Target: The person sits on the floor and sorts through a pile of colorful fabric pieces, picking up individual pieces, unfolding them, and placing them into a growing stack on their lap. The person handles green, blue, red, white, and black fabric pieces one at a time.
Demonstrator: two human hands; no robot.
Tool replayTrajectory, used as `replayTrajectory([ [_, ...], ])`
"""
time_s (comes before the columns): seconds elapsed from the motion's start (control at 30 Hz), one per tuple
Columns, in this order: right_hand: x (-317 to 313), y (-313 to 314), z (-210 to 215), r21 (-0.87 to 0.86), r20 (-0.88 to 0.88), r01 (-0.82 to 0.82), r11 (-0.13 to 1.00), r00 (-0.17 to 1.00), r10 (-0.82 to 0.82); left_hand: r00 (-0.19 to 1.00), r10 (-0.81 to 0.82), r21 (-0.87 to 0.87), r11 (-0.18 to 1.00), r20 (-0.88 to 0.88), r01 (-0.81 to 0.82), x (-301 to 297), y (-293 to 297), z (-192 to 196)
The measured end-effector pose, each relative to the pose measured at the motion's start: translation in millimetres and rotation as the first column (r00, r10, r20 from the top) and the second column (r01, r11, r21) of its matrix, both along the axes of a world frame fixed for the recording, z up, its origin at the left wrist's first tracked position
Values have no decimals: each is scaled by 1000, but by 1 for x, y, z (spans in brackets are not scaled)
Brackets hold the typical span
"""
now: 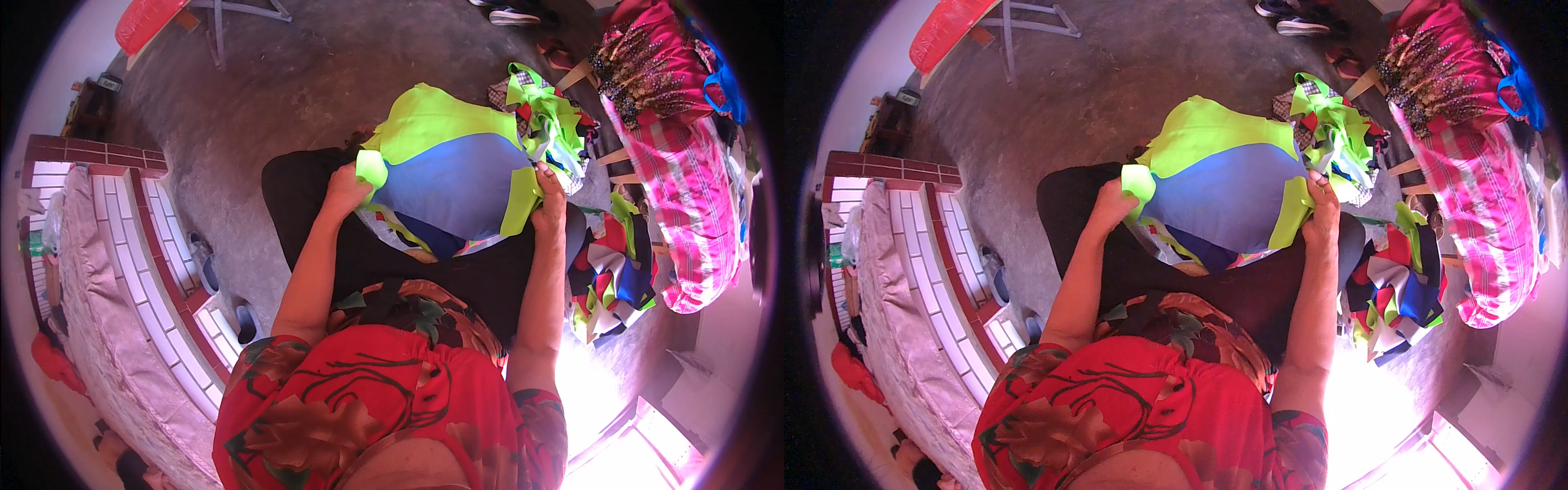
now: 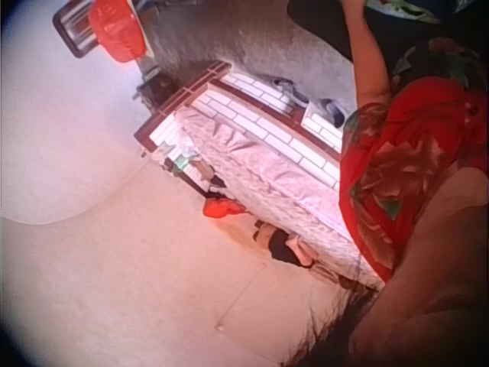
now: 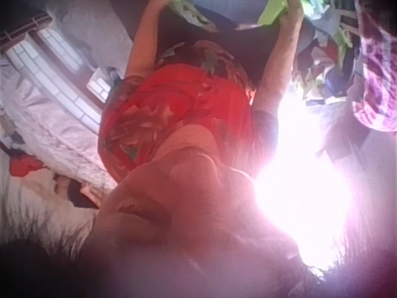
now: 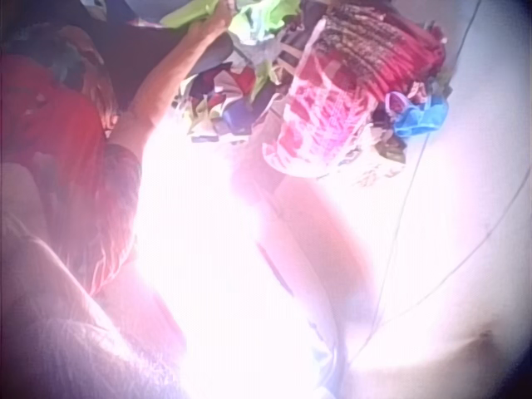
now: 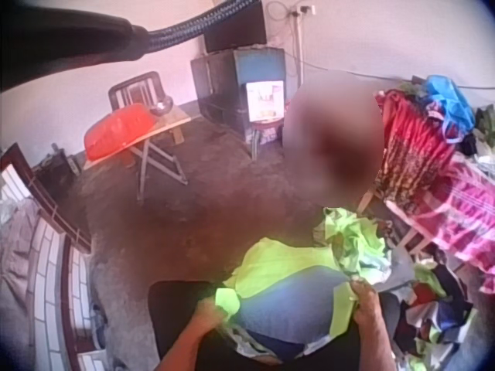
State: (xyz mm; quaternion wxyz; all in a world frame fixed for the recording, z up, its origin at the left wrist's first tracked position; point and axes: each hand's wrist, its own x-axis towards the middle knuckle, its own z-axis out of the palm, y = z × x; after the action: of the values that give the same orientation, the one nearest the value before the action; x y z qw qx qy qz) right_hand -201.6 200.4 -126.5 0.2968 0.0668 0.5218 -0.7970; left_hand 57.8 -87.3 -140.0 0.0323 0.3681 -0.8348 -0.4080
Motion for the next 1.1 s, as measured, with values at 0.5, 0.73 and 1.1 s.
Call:
replayTrajectory([
  [0.5, -3, 3, -6, 21, 11, -35, 999, 999, 35, 980, -191, -651, 739, 49, 177, 5, 11, 1],
  [0.73, -4, 2, -11, 46, -14, -74, 996, 997, 75, 870, -319, -620, 611, 375, 492, 14, 18, -10],
  [1.1, 1, -1, -6, 36, -7, -95, 995, 995, 95, 839, -328, -445, 732, 433, 516, 15, 16, -20],
])
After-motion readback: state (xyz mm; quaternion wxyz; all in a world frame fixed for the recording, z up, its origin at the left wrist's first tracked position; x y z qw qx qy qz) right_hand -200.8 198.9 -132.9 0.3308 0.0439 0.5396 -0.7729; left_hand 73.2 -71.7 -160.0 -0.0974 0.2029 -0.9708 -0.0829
